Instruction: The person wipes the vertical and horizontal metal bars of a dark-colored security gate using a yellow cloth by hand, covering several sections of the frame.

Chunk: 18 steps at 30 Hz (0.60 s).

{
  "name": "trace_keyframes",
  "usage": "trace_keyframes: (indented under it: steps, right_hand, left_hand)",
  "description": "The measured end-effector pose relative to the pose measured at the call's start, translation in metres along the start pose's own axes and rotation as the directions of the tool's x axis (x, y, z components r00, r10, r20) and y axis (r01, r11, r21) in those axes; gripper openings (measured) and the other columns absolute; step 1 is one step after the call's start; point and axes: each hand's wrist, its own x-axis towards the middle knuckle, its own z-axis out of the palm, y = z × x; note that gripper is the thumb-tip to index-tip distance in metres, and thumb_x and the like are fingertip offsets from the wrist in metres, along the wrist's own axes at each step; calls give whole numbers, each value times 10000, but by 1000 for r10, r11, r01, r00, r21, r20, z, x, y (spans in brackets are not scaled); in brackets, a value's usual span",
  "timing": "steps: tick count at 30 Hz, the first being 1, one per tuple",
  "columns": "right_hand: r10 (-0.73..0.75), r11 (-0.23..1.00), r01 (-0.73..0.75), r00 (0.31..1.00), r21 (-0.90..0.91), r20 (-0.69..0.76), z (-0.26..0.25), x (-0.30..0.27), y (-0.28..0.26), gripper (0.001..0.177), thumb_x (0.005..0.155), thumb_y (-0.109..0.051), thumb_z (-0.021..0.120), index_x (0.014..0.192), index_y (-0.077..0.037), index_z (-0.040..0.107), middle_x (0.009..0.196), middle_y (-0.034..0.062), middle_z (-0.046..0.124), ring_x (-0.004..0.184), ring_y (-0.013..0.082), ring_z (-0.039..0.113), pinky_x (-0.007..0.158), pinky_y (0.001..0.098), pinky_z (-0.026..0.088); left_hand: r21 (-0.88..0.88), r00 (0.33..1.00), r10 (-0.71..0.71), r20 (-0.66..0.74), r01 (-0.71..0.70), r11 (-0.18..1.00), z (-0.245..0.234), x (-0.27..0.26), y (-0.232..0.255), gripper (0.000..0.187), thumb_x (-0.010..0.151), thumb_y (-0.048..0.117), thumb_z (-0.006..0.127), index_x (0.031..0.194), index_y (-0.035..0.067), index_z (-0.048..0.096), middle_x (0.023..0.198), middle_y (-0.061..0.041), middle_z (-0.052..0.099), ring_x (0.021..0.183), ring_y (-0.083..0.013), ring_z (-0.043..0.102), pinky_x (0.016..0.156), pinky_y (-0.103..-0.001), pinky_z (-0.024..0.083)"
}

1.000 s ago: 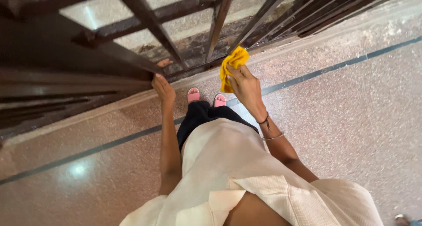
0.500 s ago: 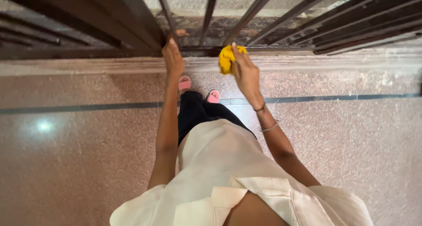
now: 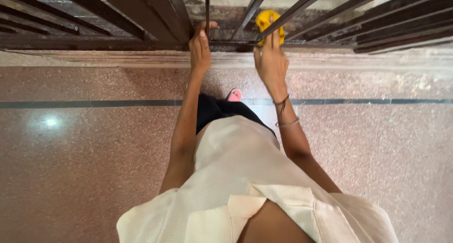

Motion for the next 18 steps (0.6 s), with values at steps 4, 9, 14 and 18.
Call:
trace_keyframes:
  steps: [4,9,14,18]
  right_hand:
    - [102,994,-103,994,21,42,-11,-4,-13,773,970,-224,748,1593,-25,335,1650,179,369,771,357,706,644,417,585]
    - [297,955,-292,947,-57,121,-27,-34,-40,812,911,-231,766,1576,-57,334,1619,201,368,685,353,713,540,428,560]
    - [168,986,-168,983,10,-69,-9,-6,-20,752,932,-222,766,1554,-47,381,1608,235,397,815,394,716,609,460,571]
    - [22,1000,-18,981,18,-195,3,20,-2,777,898,-178,733,1609,-139,420,1586,118,448,1067,401,721,775,445,617]
  left_hand:
    - [5,995,-79,65,79,997,-9,0,6,571,1121,418,232,1186,25,642,1128,-154,708,1049,-320,693,942,-394,514]
    - [-43,991,-56,122,62,997,-14,4,7,537,1143,411,237,1232,44,620,1199,-167,681,1154,-337,658,1033,-397,483]
    - [-1,984,-58,170,59,998,-19,5,5,550,1143,415,233,1254,41,621,1214,-172,672,1153,-361,650,1029,-411,482]
    - [-19,981,-75,177,80,997,-20,5,8,550,1132,425,227,1235,46,613,1211,-175,669,1126,-357,658,990,-411,496]
